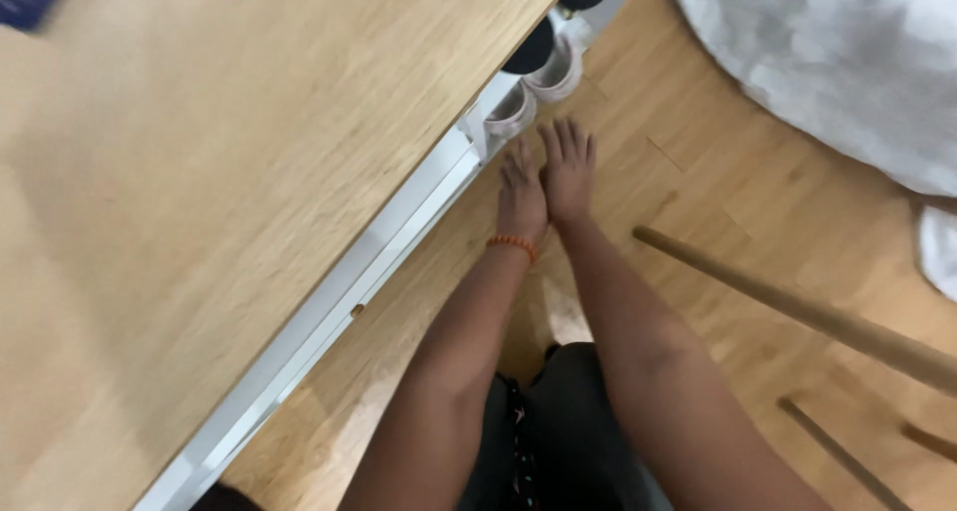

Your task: The person picks up various pairs of shoes from the floor, including sneakers and flats, and places them into a shoe rack. They then move to a white table and tie the laces of a pair of white and green sneakers.

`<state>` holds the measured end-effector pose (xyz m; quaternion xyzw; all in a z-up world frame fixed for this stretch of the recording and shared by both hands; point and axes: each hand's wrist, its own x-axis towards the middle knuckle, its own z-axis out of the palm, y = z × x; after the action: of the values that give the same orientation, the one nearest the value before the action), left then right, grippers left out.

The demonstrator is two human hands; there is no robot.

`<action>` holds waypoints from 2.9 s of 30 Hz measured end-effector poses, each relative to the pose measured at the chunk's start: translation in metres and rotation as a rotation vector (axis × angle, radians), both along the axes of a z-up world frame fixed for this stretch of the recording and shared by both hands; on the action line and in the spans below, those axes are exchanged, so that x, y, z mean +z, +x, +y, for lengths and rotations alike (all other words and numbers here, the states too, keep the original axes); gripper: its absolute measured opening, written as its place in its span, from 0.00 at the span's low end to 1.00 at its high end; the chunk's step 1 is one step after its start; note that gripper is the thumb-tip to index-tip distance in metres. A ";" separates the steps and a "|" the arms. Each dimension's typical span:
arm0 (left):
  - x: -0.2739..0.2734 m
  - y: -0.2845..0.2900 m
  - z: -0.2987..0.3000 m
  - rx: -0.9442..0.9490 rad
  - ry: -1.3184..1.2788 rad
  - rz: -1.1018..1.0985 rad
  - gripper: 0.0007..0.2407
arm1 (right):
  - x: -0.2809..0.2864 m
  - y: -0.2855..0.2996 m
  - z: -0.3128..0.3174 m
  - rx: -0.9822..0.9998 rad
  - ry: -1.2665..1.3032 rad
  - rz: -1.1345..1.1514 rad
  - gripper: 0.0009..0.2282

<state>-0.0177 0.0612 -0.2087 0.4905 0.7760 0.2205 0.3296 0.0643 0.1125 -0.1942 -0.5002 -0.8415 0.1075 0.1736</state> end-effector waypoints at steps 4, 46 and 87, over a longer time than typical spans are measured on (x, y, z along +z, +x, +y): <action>0.077 0.017 -0.067 -0.107 -0.184 0.141 0.31 | 0.058 0.020 -0.080 -0.160 -0.131 0.010 0.24; 0.730 0.320 -0.260 -0.965 0.040 0.165 0.39 | 0.726 0.418 -0.386 -0.566 -0.585 -0.194 0.49; 0.720 0.297 -0.058 -0.865 0.050 0.057 0.45 | 0.719 0.429 -0.282 -1.237 -0.693 0.113 0.50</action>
<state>0.2797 0.0037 0.5112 0.7844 0.5021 0.0671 0.3580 0.4938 -0.1696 0.5247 -0.9061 -0.3107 0.2764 0.0773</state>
